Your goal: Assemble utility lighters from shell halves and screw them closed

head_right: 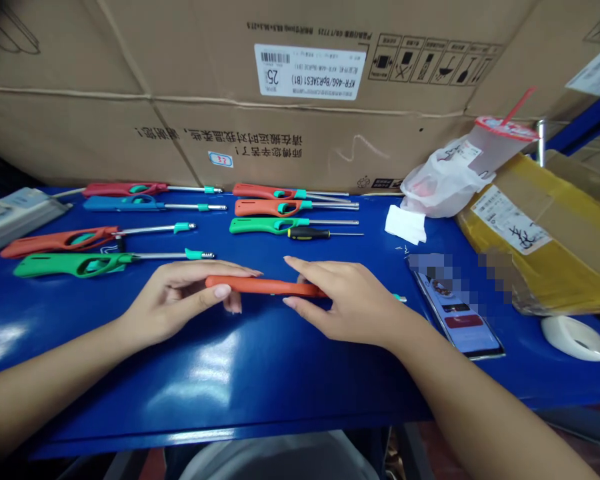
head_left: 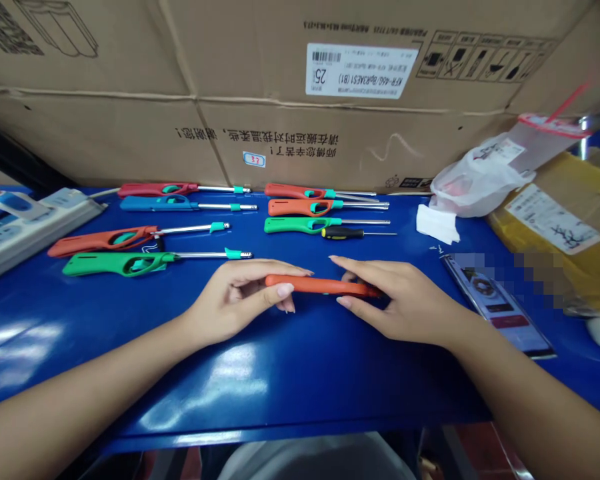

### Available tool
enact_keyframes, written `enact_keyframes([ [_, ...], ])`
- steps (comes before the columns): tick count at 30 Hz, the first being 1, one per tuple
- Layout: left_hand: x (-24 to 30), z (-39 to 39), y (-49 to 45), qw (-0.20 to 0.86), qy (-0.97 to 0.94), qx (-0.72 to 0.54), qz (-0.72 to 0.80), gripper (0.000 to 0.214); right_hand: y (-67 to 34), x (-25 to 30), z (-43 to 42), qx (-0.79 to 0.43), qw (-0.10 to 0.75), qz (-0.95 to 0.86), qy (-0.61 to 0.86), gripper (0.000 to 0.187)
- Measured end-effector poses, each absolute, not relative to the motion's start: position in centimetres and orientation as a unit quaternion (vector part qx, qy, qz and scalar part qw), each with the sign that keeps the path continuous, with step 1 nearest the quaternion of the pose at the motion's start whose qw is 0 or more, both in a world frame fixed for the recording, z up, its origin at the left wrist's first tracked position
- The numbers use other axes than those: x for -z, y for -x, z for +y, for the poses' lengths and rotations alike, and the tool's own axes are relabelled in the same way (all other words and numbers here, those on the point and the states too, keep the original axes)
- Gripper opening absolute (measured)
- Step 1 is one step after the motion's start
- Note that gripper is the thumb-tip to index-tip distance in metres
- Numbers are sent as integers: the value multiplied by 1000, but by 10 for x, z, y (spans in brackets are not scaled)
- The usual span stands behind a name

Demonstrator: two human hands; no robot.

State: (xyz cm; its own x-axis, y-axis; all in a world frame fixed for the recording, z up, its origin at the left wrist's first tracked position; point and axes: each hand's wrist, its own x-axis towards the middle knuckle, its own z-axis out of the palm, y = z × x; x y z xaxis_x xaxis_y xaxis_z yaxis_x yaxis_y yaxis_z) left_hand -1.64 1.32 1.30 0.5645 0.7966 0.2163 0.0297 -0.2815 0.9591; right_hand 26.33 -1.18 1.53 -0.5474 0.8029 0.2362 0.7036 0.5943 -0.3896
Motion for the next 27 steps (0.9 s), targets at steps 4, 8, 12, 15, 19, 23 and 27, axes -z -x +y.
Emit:
enact_keyframes([
  [4,-14,19,21,539,-680,-371,330,23,-269,-16,-6,-108,181,-877,432,29],
  [8,-15,19,20,522,-683,-362,361,27,-270,-17,-5,-89,124,-878,453,28],
  [12,-22,16,21,413,-766,-304,388,28,-267,-19,-7,-79,100,-883,452,28],
  [15,-27,10,19,244,-872,-213,367,33,-259,-18,-9,-72,82,-889,445,29],
  [19,-26,-1,12,133,-921,-86,355,38,-252,-16,-12,-37,74,-903,422,30],
  [23,-30,0,13,172,-903,-48,390,38,-266,-24,-9,9,99,-903,417,39],
  [27,-39,12,29,259,-870,-85,412,40,-294,-37,2,12,78,-880,469,31],
])
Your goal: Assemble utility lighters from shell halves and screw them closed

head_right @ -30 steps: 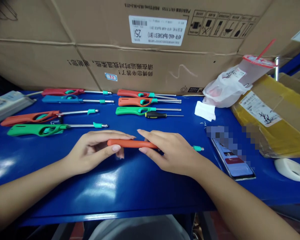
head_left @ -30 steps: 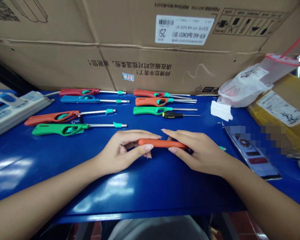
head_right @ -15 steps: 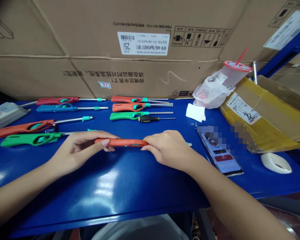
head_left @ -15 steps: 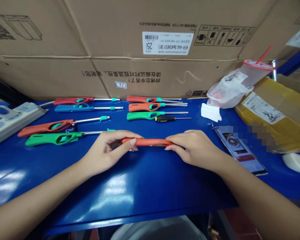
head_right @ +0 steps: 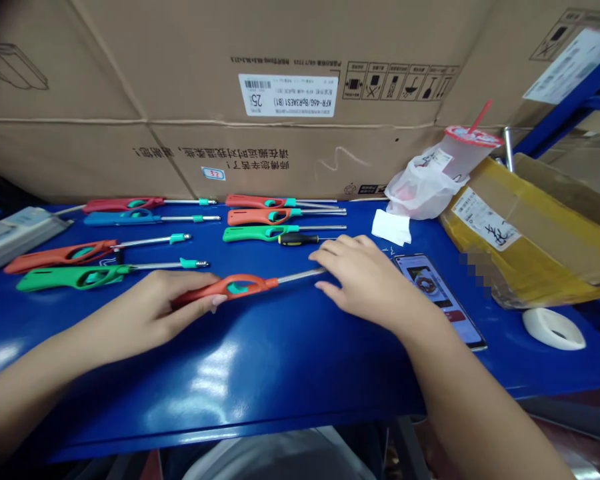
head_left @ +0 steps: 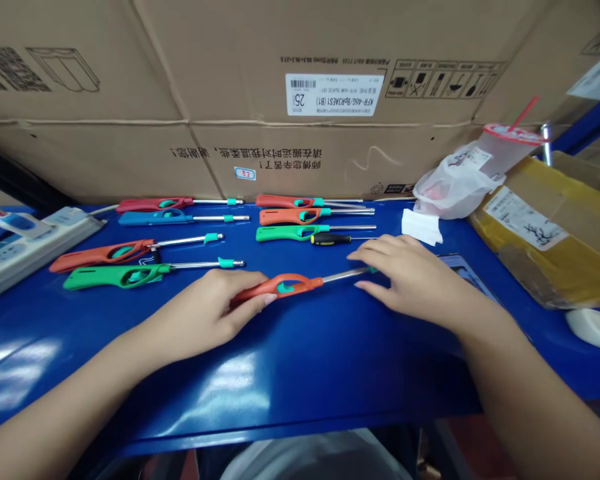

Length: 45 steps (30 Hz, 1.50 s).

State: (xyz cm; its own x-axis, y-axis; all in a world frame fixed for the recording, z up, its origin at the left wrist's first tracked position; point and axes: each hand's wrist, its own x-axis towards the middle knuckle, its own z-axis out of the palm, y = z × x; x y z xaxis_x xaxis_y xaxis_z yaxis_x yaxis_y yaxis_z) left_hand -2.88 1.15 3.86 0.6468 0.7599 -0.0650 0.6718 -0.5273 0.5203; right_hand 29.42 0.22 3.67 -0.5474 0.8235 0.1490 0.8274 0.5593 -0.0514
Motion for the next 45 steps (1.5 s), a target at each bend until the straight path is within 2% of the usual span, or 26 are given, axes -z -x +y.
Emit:
enact_keyframes([
  [1,-40,14,32,282,-859,-99,416,40,-299,-39,5,1,77,-875,478,19],
  [2,-41,16,35,306,-847,-110,421,40,-303,-40,7,-9,86,-876,475,15],
  [6,-39,15,34,385,-805,-125,433,41,-298,-37,7,-39,134,-896,421,17],
  [10,-32,5,22,449,-779,-119,422,40,-274,-28,-5,-53,105,-924,364,24],
  [16,-20,2,16,458,-775,-135,414,35,-259,-24,-13,-35,108,-937,330,35],
  [20,-20,5,18,503,-743,-145,417,35,-265,-29,-12,-58,123,-933,334,27],
  [26,-18,0,14,553,-704,-153,420,32,-262,-23,-15,-41,119,-938,324,31],
  [30,-14,-2,11,552,-699,-147,429,34,-262,-16,-14,-37,102,-939,328,30],
  [37,-8,0,9,545,-694,-137,449,39,-258,-9,-10,-34,130,-938,319,31],
  [41,-4,6,14,483,-726,-157,463,37,-255,-2,-10,-74,172,-917,352,26],
  [45,-7,10,19,418,-757,-209,456,32,-255,-3,-11,-129,166,-886,414,21],
])
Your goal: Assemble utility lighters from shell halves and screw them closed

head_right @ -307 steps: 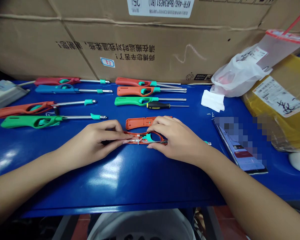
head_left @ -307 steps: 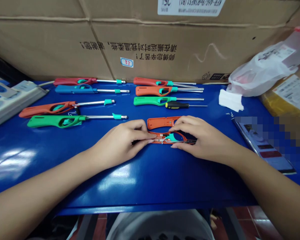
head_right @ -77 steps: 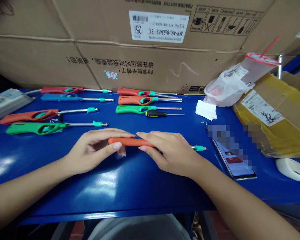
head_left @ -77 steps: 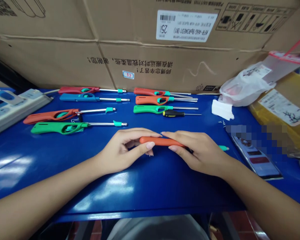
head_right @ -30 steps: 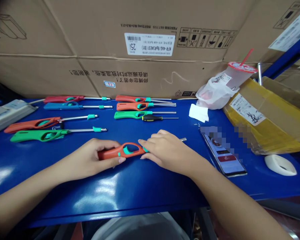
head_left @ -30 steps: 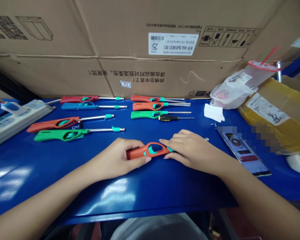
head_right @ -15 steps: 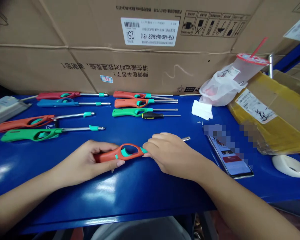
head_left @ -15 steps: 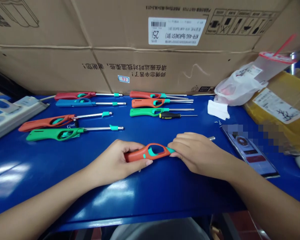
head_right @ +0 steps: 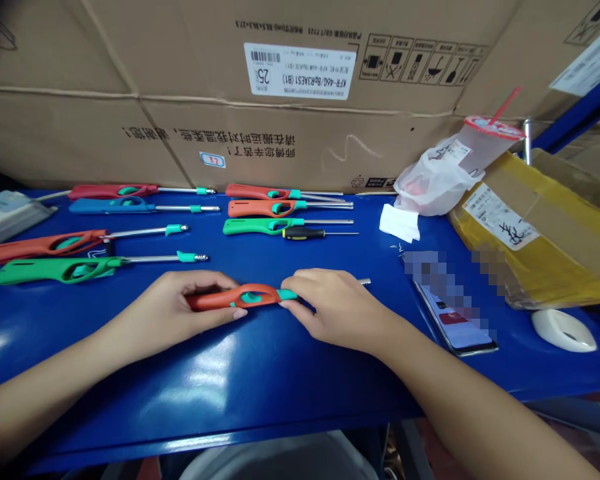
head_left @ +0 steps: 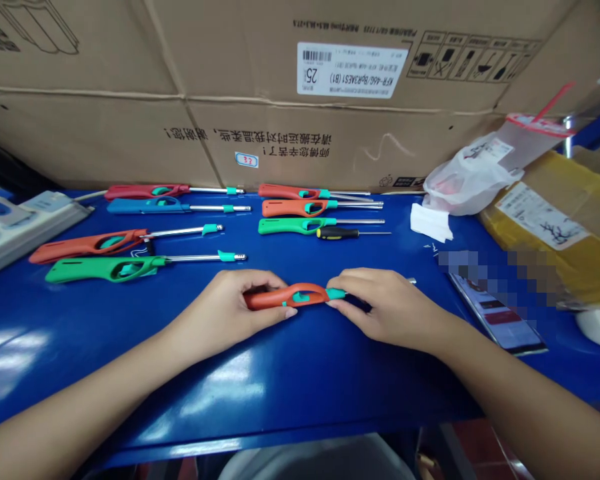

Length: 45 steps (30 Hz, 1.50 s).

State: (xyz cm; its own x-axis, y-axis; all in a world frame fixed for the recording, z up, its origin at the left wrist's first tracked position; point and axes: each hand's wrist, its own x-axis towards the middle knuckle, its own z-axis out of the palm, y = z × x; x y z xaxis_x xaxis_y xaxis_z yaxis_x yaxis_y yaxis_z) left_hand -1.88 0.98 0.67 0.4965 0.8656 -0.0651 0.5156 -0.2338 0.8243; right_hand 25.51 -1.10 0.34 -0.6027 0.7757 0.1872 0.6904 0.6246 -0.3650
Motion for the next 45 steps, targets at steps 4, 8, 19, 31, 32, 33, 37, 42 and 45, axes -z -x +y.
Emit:
enact_keyframes([
  [4,-17,9,19,462,-717,-265,450,36,-258,-11,-8,-165,186,-865,436,15],
  [8,-19,11,19,545,-630,-288,473,45,-259,-15,-5,-170,190,-859,444,16],
  [19,-8,14,16,661,-489,-332,462,39,-263,-7,0,-114,212,-854,462,6],
  [31,11,16,22,499,-661,-360,430,44,-274,-9,4,-87,239,-867,427,10],
  [32,11,16,22,483,-673,-361,428,44,-275,-9,4,-85,240,-868,425,9],
  [33,11,15,21,465,-685,-363,427,42,-276,-10,5,-84,242,-870,422,8],
  [37,5,13,21,422,-726,-340,424,36,-280,-7,8,-112,240,-881,392,6],
  [42,1,17,25,339,-779,-324,417,36,-276,-1,10,-129,262,-872,393,9],
  [45,4,20,28,292,-816,-298,400,37,-271,-2,8,-141,229,-870,413,23],
])
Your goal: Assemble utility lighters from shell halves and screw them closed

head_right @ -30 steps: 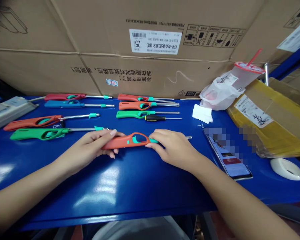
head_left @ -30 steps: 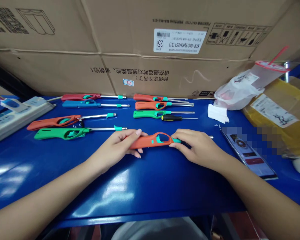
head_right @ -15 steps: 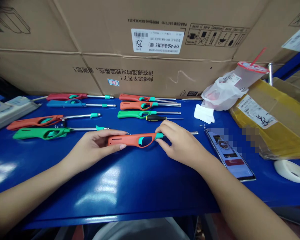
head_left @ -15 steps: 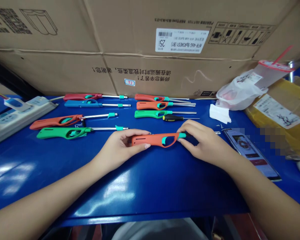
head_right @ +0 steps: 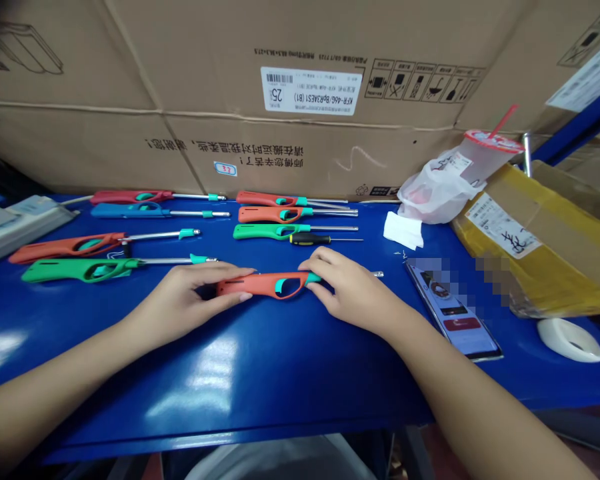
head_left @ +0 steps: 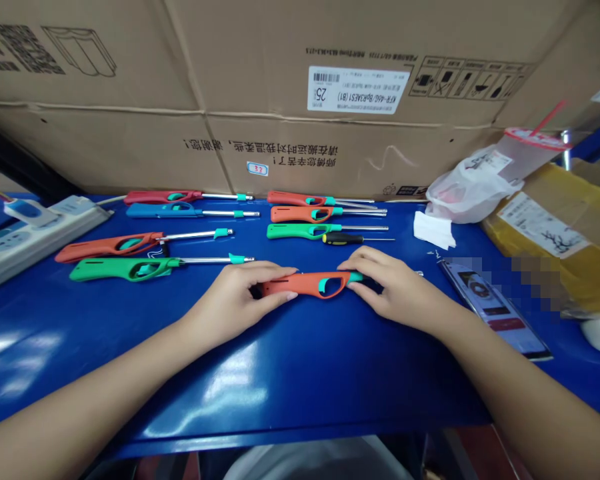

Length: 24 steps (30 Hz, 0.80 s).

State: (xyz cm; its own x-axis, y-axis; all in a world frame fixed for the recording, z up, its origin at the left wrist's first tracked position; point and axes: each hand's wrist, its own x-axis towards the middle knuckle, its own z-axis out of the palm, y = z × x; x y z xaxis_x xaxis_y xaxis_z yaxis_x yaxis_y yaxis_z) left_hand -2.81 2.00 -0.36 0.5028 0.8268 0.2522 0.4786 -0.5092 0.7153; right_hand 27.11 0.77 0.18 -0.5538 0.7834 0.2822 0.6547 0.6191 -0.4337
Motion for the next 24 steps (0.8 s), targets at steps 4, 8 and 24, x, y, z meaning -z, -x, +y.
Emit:
enact_keyframes([
  [4,10,23,29,254,-851,-281,365,38,-267,-6,5,-140,178,-875,427,47],
  [8,13,23,26,219,-875,-262,343,32,-263,-1,10,-100,140,-852,495,57],
  [24,-6,14,33,186,-900,-149,365,30,-262,-1,15,-65,179,-838,511,17],
])
